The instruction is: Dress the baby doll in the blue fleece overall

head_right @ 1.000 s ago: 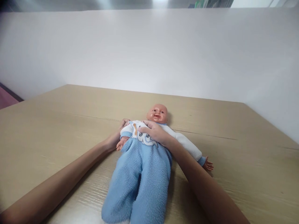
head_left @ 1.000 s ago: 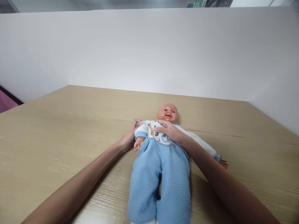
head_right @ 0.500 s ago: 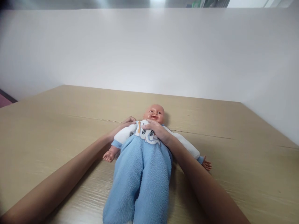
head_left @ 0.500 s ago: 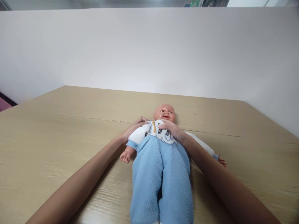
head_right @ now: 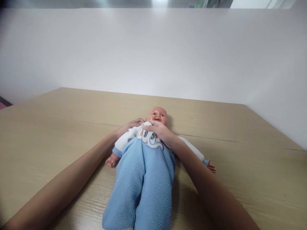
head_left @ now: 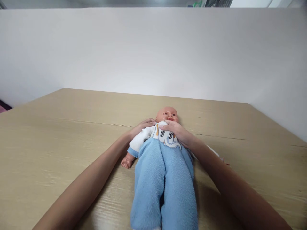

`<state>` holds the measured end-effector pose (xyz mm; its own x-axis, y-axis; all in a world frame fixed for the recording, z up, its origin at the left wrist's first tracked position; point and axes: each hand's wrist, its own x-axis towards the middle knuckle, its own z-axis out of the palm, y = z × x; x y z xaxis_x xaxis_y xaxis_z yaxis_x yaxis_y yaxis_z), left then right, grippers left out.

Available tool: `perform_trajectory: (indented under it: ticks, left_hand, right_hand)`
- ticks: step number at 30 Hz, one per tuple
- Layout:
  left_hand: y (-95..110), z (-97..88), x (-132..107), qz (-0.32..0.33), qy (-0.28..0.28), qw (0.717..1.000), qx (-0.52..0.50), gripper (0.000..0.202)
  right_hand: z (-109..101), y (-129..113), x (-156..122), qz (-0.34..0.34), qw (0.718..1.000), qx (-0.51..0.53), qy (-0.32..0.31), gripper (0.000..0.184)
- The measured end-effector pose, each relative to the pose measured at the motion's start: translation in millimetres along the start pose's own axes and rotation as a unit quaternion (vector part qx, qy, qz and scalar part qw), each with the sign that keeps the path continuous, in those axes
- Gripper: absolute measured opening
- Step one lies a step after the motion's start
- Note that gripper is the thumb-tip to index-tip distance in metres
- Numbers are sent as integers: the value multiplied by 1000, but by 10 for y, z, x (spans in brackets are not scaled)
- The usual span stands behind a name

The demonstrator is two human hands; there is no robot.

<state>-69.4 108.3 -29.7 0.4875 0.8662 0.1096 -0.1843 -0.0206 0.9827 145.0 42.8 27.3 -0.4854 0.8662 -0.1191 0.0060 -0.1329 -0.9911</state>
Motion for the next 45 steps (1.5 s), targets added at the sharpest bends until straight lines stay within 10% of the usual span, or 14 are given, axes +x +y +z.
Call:
perform_trajectory:
  ticks: [3,7,16,20,24,30,34,38,45]
  left_hand:
    - [111,-94,-154,-54,-8,996,71,30]
    - [311,-256,-316,-87,3,972,219,39]
    - [432,-295,-364,-98,-123,952,263,51]
    - [486,-323,-371,-100,-101,930,340,53]
    - [641,-151,-436,33,-15,894,446,37]
    - [711,891,-372,232,-7,834,500,21]
    - [495,1486,-187,226,-52,763,604,28]
    - [311,1610,-89,204,-50,732,649,20]
    - [300,1529,-137,278,-102,820,490,19]
  right_hand:
    - [-80,-242,-156,2,971,-240,20,44]
    - [-198,-392,-318,26,863,-499,72,50]
    - [-172,-40,-473,-37,819,-540,193,44]
    - [-399,195,-907,-91,788,-557,248,47]
    - [-787,552,-1542,-83,773,-574,257,59]
    - [-1034,920,-2050,-56,780,-560,273,52]
    - [-998,870,-2069,-41,833,-476,278,48]
    - [-977,744,-2051,-43,860,-381,336,58]
    - [-911,518,-1534,-170,913,-100,357,59]
